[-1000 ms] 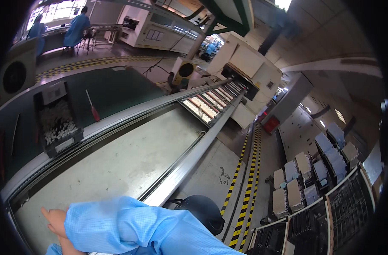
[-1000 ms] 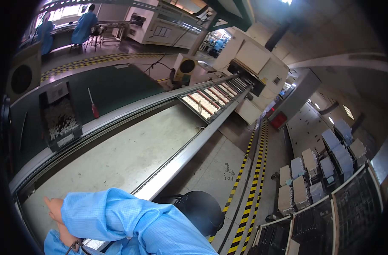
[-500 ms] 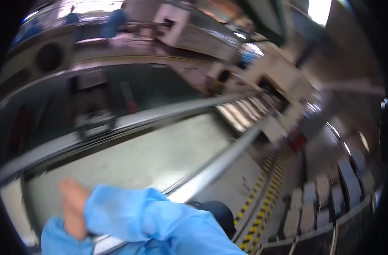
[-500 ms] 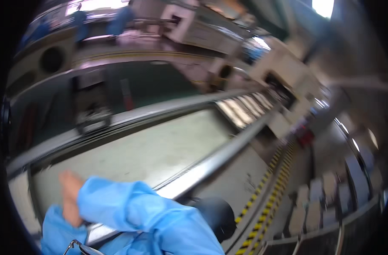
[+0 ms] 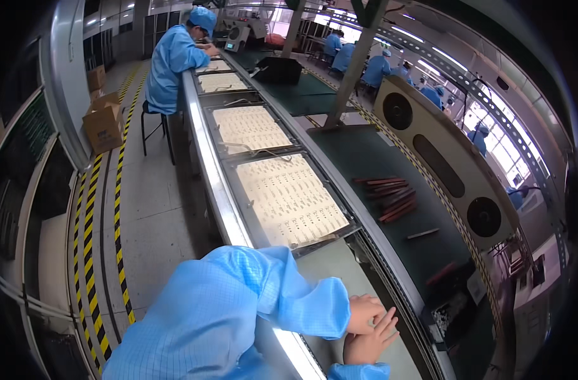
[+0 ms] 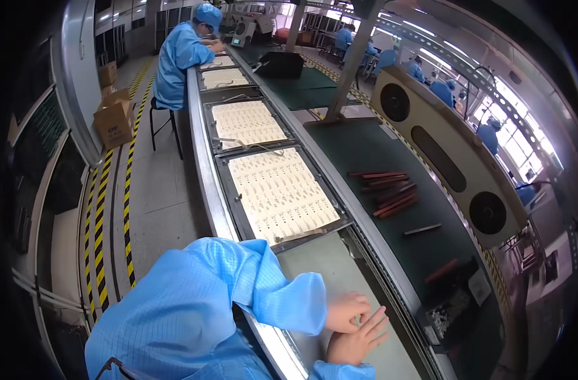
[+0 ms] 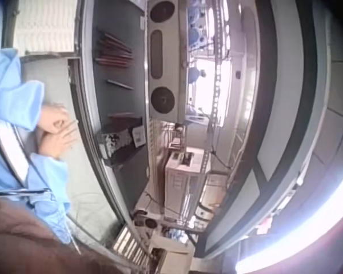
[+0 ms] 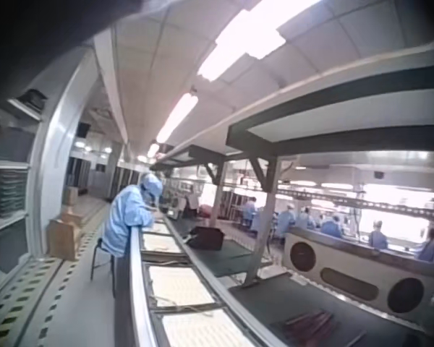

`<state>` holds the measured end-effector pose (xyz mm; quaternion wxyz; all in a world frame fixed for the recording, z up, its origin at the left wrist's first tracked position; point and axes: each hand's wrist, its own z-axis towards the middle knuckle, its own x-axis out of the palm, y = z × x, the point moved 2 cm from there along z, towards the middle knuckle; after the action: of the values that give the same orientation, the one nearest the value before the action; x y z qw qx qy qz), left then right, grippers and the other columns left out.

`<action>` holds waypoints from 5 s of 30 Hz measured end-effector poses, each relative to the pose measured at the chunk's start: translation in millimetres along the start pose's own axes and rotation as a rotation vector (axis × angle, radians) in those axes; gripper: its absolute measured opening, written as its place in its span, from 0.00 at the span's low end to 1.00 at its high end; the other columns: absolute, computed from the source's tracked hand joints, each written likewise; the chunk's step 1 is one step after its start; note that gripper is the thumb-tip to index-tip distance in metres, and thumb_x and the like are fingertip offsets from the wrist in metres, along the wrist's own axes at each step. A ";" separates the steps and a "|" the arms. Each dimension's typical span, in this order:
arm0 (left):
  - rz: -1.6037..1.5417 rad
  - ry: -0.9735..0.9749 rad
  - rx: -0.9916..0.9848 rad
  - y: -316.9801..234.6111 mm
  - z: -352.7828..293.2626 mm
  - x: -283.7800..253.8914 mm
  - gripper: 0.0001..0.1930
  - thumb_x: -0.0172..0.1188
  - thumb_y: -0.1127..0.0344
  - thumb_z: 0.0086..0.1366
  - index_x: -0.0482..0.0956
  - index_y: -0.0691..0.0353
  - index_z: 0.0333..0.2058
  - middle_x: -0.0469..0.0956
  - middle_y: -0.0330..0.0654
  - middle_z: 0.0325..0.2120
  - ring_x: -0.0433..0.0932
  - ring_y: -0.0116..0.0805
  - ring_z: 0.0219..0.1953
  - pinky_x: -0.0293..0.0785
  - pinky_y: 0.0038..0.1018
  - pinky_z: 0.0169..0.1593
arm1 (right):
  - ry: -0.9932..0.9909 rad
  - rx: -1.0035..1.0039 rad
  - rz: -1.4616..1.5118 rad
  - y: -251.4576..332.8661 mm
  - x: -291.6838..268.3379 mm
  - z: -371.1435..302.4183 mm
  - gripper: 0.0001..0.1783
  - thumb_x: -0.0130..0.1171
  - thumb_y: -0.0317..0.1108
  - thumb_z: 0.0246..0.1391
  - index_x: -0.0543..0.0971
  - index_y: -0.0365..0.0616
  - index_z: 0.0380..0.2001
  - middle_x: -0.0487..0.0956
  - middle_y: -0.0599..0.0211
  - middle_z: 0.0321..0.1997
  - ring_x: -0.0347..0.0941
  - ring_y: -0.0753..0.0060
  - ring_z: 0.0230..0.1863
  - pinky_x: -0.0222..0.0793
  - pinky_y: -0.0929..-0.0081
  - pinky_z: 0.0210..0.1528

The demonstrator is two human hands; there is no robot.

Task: Inserting small electronic components into a template tray on a manual assembly line conveyor.

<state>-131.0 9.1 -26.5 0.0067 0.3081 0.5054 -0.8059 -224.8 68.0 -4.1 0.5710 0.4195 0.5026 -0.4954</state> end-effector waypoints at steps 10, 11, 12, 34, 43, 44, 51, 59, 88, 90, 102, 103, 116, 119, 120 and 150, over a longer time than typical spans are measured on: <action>0.060 -0.198 0.106 -39.0 -5.8 6.1 0.08 0.58 0.63 0.46 0.72 0.57 0.24 0.68 0.44 0.34 0.64 0.46 0.40 0.60 0.40 0.47 | -0.074 -0.057 -0.082 -0.2 4.2 23.7 0.32 0.53 0.41 0.51 0.62 0.53 0.60 0.47 0.55 0.71 0.41 0.46 0.70 0.34 0.41 0.67; 0.130 -0.351 0.173 -49.1 -8.0 4.6 0.09 0.58 0.62 0.46 0.73 0.59 0.26 0.68 0.46 0.35 0.64 0.47 0.40 0.60 0.40 0.47 | -0.085 -0.120 -0.063 7.4 3.2 29.9 0.32 0.54 0.40 0.50 0.62 0.52 0.60 0.48 0.55 0.70 0.41 0.47 0.70 0.34 0.41 0.67; 0.133 -0.379 0.180 -59.5 -10.1 -10.3 0.09 0.58 0.62 0.46 0.73 0.59 0.26 0.68 0.46 0.35 0.64 0.47 0.40 0.60 0.40 0.47 | -0.094 -0.187 -0.044 15.5 1.7 34.2 0.32 0.54 0.40 0.49 0.63 0.52 0.60 0.49 0.55 0.70 0.42 0.47 0.70 0.34 0.41 0.67; 0.887 -1.108 -0.181 -6.6 -142.8 -187.2 0.21 0.62 0.60 0.51 0.73 0.62 0.43 0.63 0.49 0.52 0.59 0.48 0.58 0.52 0.47 0.62 | -0.314 -0.922 0.123 147.2 -24.1 97.4 0.11 0.51 0.26 0.43 0.76 0.48 0.33 0.67 0.57 0.49 0.60 0.51 0.58 0.36 0.32 0.64; 0.735 -1.196 -0.098 -2.7 -164.4 -195.2 0.17 0.61 0.65 0.53 0.71 0.62 0.41 0.65 0.51 0.48 0.63 0.52 0.52 0.59 0.44 0.56 | -0.074 -0.889 0.104 50.7 -42.1 42.4 0.22 0.54 0.28 0.38 0.74 0.50 0.43 0.63 0.50 0.57 0.56 0.45 0.61 0.42 0.37 0.64; 0.730 -1.180 -0.110 -4.3 -169.2 -196.0 0.17 0.61 0.65 0.53 0.71 0.62 0.41 0.65 0.51 0.48 0.63 0.52 0.52 0.59 0.43 0.56 | -0.047 -0.870 0.091 33.0 -50.0 29.3 0.23 0.54 0.28 0.38 0.74 0.50 0.44 0.63 0.49 0.56 0.56 0.45 0.61 0.45 0.36 0.63; 0.711 -0.907 -0.053 -6.3 -146.4 -219.5 0.15 0.60 0.67 0.52 0.71 0.61 0.40 0.65 0.50 0.47 0.65 0.52 0.49 0.61 0.39 0.54 | 0.007 -0.338 0.422 -139.0 -33.0 -56.0 0.31 0.61 0.41 0.50 0.65 0.39 0.55 0.71 0.45 0.51 0.66 0.44 0.54 0.59 0.52 0.57; 0.494 -0.308 -0.131 19.2 -3.1 -203.6 0.27 0.58 0.64 0.54 0.64 0.62 0.54 0.72 0.52 0.40 0.73 0.55 0.41 0.69 0.42 0.45 | -0.039 -0.175 0.131 -176.6 -83.2 -97.8 0.28 0.49 0.16 0.43 0.69 0.41 0.52 0.68 0.46 0.55 0.66 0.42 0.53 0.61 0.56 0.56; 0.747 -0.083 0.217 54.8 20.3 -153.9 0.17 0.61 0.68 0.50 0.74 0.62 0.40 0.69 0.47 0.46 0.69 0.46 0.47 0.59 0.42 0.57 | 0.008 0.508 0.060 -233.0 16.2 176.1 0.47 0.63 0.53 0.40 0.59 0.47 0.62 0.53 0.39 0.66 0.58 0.38 0.62 0.58 0.56 0.63; 0.705 -0.057 0.257 47.4 33.8 -145.6 0.17 0.61 0.67 0.51 0.74 0.63 0.41 0.69 0.47 0.46 0.69 0.46 0.47 0.58 0.42 0.58 | -0.039 0.483 -0.336 -292.7 44.6 190.7 0.43 0.57 0.48 0.47 0.54 0.50 0.64 0.48 0.41 0.68 0.56 0.39 0.63 0.58 0.57 0.62; 0.673 0.044 0.198 62.4 23.0 -151.3 0.14 0.61 0.68 0.51 0.75 0.63 0.37 0.68 0.47 0.47 0.68 0.46 0.49 0.55 0.45 0.61 | -0.532 0.093 -0.496 -228.3 9.8 193.5 0.14 0.54 0.24 0.49 0.77 0.40 0.41 0.74 0.53 0.49 0.73 0.51 0.46 0.68 0.60 0.50; 0.673 0.050 0.190 62.8 22.7 -150.7 0.13 0.61 0.68 0.51 0.76 0.63 0.37 0.68 0.47 0.47 0.68 0.46 0.49 0.55 0.45 0.61 | -0.477 0.123 -0.459 -229.3 8.0 195.9 0.14 0.53 0.25 0.49 0.77 0.41 0.42 0.74 0.52 0.49 0.73 0.50 0.46 0.68 0.60 0.50; 0.667 0.102 0.154 67.7 20.8 -153.0 0.13 0.61 0.67 0.51 0.77 0.63 0.36 0.70 0.44 0.44 0.68 0.43 0.50 0.55 0.46 0.61 | 0.092 0.404 0.094 -233.7 -17.3 210.6 0.20 0.47 0.35 0.55 0.72 0.48 0.52 0.71 0.46 0.54 0.70 0.43 0.51 0.66 0.55 0.53; 0.641 0.092 0.183 68.2 22.2 -153.4 0.12 0.61 0.68 0.50 0.76 0.63 0.35 0.70 0.46 0.44 0.68 0.45 0.49 0.55 0.45 0.60 | 0.158 0.405 0.058 -234.6 -11.9 204.9 0.19 0.46 0.36 0.56 0.73 0.47 0.50 0.72 0.45 0.52 0.71 0.43 0.50 0.67 0.54 0.52; 0.646 0.100 0.192 67.8 23.3 -153.3 0.12 0.61 0.68 0.50 0.76 0.63 0.35 0.70 0.46 0.44 0.68 0.45 0.49 0.55 0.45 0.60 | 0.172 0.392 -0.028 -237.2 -9.0 199.6 0.18 0.45 0.37 0.56 0.75 0.45 0.47 0.73 0.44 0.49 0.71 0.43 0.50 0.67 0.54 0.51; 0.228 0.171 0.049 -24.1 -19.9 -71.6 0.39 0.65 0.62 0.47 0.58 0.60 0.58 0.51 0.53 0.59 0.51 0.58 0.62 0.50 0.46 0.63 | -0.074 -0.238 0.315 -91.2 -42.5 -15.5 0.19 0.59 0.40 0.50 0.72 0.47 0.44 0.70 0.63 0.47 0.68 0.58 0.46 0.65 0.64 0.48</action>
<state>-71.0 15.7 23.1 0.0476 0.4313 0.4460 -0.7828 -317.4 74.9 37.4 0.7050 0.4040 0.4646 -0.3520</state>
